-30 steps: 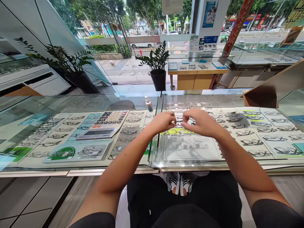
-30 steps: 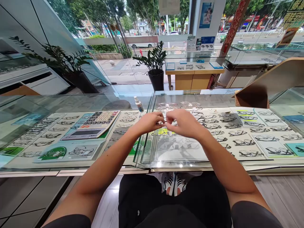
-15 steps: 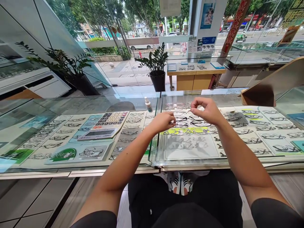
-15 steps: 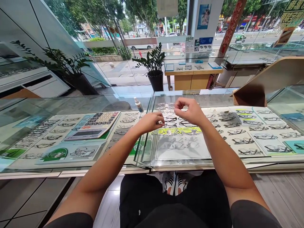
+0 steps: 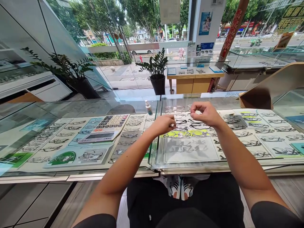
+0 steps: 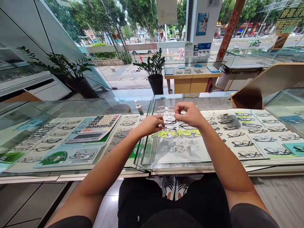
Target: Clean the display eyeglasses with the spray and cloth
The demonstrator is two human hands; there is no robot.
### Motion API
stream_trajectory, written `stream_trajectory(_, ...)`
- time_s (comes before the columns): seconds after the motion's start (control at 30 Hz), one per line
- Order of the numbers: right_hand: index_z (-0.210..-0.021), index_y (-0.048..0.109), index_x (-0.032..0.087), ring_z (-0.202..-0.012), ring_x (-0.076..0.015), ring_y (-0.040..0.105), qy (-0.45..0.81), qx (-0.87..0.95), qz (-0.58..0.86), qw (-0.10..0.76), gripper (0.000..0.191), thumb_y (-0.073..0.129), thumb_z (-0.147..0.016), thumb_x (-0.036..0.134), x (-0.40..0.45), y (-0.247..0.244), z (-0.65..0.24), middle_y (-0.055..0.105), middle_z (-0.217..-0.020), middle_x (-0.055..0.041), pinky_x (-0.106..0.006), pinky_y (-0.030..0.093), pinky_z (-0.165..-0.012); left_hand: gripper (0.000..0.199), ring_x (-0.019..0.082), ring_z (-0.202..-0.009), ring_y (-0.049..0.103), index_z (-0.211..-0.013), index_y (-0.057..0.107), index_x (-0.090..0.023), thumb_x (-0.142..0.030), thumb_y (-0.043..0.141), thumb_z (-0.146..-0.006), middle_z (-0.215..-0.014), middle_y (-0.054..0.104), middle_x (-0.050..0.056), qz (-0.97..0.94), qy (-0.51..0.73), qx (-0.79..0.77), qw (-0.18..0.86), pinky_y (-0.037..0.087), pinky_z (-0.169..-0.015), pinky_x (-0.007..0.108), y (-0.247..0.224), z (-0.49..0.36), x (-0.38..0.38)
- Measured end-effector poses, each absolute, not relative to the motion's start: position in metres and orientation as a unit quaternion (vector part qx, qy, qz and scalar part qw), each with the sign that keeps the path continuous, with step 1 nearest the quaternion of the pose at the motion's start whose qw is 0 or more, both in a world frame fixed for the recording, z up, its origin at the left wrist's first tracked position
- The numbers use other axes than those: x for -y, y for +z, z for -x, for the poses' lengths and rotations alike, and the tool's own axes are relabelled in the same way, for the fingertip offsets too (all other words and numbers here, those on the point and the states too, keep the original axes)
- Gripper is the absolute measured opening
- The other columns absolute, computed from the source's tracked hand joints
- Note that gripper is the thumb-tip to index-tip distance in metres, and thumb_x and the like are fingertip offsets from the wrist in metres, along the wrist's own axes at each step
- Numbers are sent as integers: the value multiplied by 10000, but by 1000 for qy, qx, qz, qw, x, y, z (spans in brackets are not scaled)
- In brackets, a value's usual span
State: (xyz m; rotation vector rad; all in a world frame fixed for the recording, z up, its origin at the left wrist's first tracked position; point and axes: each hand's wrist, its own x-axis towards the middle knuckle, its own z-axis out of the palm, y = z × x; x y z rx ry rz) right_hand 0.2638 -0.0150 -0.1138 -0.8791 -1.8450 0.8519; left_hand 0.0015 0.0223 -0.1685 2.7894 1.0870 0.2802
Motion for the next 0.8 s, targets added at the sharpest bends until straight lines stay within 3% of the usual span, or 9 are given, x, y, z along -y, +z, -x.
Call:
stream_trajectory(0.2, -673, 630, 214, -607, -124, 455, 426, 679, 304, 515, 257, 860, -735, 310, 6, -114, -281, 556, -634, 40, -290, 324, -573, 156, 182, -811, 649, -886, 796, -218, -327, 698, -940, -964, 696, 49, -904, 218, -334, 156, 466, -718, 318, -147, 11, -19)
stream_trajectory(0.4, -679, 648, 195, -583, -110, 461, 454, 678, 294, 497, 361, 933, -716, 413, 5, -119, -278, 588, -619, 40, -273, 321, -554, 272, 214, -963, 694, -817, 683, -200, -441, 726, -937, -967, 729, 76, -798, 449, -306, 259, 550, -914, 382, -141, 12, -19)
stream_trajectory(0.63, -724, 701, 188, -627, -129, 590, 452, 715, 293, 446, 371, 893, -808, 494, 12, -96, -253, 684, -656, 1, -296, 480, -620, 340, 199, -914, 723, -864, 671, -223, -552, 735, -920, -1005, 772, 73, -730, 537, -304, 294, 586, -857, 387, -106, 4, -19)
stream_trajectory(0.73, -835, 753, 199, -731, -151, 660, 379, 744, 269, 480, 304, 850, -874, 485, 18, -58, -242, 741, -781, -22, -329, 549, -722, 377, 189, -899, 722, -893, 664, -235, -606, 704, -945, -1006, 777, 59, -737, 553, -283, 266, 590, -844, 382, -68, -5, -13)
stream_trajectory(0.8, -984, 786, 212, -840, -158, 698, 320, 751, 245, 524, 261, 840, -895, 452, 24, -31, -236, 768, -939, -30, -329, 572, -794, 399, 175, -848, 716, -931, 665, -237, -633, 662, -975, -980, 759, 50, -728, 580, -274, 244, 581, -744, 346, -42, -13, -6)
